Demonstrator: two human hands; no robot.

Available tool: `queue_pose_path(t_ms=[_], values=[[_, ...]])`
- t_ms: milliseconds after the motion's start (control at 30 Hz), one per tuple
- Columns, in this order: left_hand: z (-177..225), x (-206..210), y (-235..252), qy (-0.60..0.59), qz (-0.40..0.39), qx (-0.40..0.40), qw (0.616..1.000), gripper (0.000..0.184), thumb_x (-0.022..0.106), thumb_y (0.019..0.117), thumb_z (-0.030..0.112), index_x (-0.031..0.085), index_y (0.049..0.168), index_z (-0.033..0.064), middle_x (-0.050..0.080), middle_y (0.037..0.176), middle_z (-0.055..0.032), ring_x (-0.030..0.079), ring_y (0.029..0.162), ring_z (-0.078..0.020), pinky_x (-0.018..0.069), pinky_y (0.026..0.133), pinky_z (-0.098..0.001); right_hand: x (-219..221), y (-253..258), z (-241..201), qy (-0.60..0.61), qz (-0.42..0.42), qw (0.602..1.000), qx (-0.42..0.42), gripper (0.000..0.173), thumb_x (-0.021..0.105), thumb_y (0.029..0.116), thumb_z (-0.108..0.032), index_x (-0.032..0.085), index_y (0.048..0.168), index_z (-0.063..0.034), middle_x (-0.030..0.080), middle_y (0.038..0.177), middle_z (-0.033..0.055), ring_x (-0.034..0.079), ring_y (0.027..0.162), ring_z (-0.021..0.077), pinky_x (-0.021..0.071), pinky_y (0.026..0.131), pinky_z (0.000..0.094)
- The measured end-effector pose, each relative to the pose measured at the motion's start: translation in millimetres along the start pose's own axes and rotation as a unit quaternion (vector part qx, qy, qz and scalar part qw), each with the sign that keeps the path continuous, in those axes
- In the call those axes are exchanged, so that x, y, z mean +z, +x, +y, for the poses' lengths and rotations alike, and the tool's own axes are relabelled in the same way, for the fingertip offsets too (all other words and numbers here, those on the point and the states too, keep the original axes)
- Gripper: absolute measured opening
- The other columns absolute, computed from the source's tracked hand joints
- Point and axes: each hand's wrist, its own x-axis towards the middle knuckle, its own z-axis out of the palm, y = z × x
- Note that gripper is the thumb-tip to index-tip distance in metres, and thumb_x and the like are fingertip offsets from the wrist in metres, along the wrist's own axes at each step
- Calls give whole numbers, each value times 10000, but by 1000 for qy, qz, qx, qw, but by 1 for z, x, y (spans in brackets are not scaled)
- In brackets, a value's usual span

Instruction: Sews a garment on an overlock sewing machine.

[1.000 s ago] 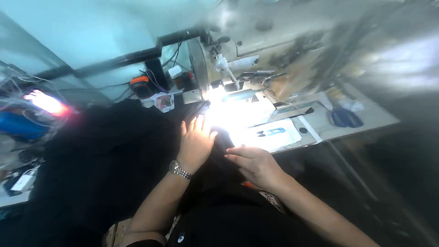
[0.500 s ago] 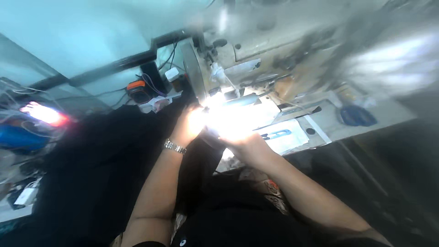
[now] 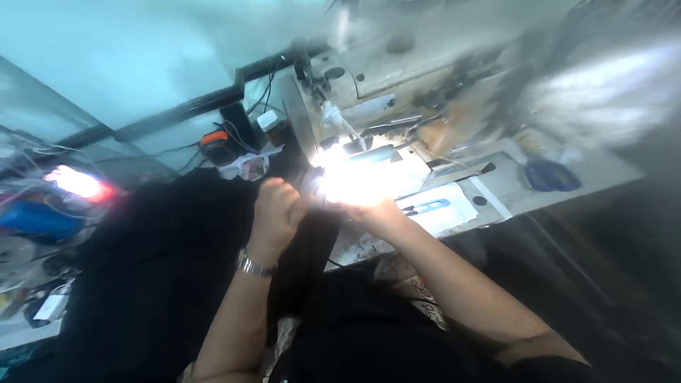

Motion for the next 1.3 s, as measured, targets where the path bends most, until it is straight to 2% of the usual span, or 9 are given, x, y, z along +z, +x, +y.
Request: queue_pose_path(t_ms=[100,167,267,400,467,567,633,867,1300], values=[[74,-21,-27,-189,-146,80,968,466,555,1056,395,614,731,66,606,695,-51,629,719,-157,537,734,-320,-1,-6,-1,6,-20,1000,-24,191,650,976,-124,800,1091,-154,762,970,104,740,868,300,606,724,526],[92,-14,-40,-237,-195,103,946,361,644,1021,340,613,791,63,604,691,-42,615,687,-151,526,718,-310,-2,-23,-9,12,-23,998,-61,201,624,973,-117,801,1059,-160,764,1109,66,754,899,240,629,744,447],[88,4,-60,-253,-134,73,955,351,752,939,378,657,978,42,687,880,-68,665,882,-151,545,893,-317,-14,-66,-27,59,-77,993,-63,206,622,945,-83,784,1065,-126,726,1181,106,732,974,245,622,790,418],[54,55,-82,-29,-58,40,997,555,780,885,388,591,1345,141,687,1251,-51,562,1322,-237,295,1212,-568,-21,-100,-40,83,-51,993,-60,181,601,987,-140,772,1046,-130,720,1188,88,710,1031,188,605,843,330],[25,77,-89,88,-12,-4,996,452,740,829,83,686,1273,144,748,1130,-33,592,1304,-312,275,1159,-722,-25,-99,-41,58,-52,995,-61,194,583,1007,-164,769,1049,-129,726,1191,76,712,1058,186,602,867,334],[14,65,-86,180,27,-30,983,195,698,855,82,755,1004,194,716,939,-6,619,1212,-291,261,1149,-716,-30,-94,-37,64,-43,995,-62,204,571,1016,-169,768,1037,-124,729,1182,59,705,1068,169,597,882,324],[23,46,-86,173,18,-25,984,120,702,856,85,716,943,167,715,1010,-13,614,1230,-273,290,1163,-671,-35,-95,-36,81,-39,994,-59,208,568,1024,-173,768,1051,-124,729,1199,55,702,1088,159,593,904,319],[28,30,-81,183,-58,5,981,339,627,927,22,744,1155,243,720,1012,-23,633,1202,-302,287,1123,-741,-30,-97,-33,67,-57,994,-59,213,564,1011,-187,766,1050,-128,736,1143,50,713,1010,158,598,826,314],[-22,21,-1,222,-122,-14,967,227,650,915,-10,758,1034,150,691,1009,-78,631,1161,-303,278,1164,-684,-14,-23,-14,55,-43,997,-20,199,588,1015,-207,761,1015,-107,733,903,51,722,789,198,607,681,420]])
